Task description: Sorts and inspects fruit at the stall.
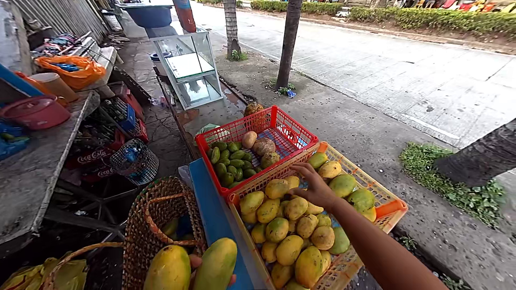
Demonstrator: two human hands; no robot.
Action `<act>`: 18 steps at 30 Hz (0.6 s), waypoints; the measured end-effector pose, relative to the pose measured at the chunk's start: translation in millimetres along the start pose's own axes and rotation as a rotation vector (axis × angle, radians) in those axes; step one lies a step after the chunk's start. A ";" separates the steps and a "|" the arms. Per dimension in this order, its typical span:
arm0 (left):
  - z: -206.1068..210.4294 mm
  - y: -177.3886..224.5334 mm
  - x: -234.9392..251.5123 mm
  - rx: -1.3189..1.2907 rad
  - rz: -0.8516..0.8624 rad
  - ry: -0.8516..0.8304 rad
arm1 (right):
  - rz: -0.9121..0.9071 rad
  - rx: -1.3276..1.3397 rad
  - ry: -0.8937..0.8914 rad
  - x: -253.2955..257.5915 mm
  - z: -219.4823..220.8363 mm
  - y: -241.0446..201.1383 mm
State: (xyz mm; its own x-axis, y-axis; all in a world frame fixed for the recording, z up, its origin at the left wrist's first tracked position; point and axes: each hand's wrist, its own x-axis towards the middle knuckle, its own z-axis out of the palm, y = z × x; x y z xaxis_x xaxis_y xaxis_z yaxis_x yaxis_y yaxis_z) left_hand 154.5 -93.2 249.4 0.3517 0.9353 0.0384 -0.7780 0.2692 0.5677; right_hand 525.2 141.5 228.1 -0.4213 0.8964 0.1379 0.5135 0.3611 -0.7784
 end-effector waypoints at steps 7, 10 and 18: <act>15.1 -21.3 57.7 -0.128 -0.122 -0.042 | -0.299 0.188 -0.303 -56.8 27.9 -99.1; 19.1 -34.8 70.2 -0.180 -0.153 -0.074 | -0.425 0.229 -0.263 -64.3 63.2 -103.2; -7.0 -20.1 38.3 -0.104 -0.124 -0.127 | 0.267 1.574 -0.419 -84.7 78.3 -69.5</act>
State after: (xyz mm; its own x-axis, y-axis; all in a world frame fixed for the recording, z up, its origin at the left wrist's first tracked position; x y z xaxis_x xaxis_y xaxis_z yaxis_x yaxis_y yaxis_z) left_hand 179.9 -61.2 233.7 0.5056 0.8590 0.0809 -0.7722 0.4087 0.4866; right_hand 466.6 20.3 222.5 -0.7451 0.6647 -0.0550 -0.5045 -0.6156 -0.6054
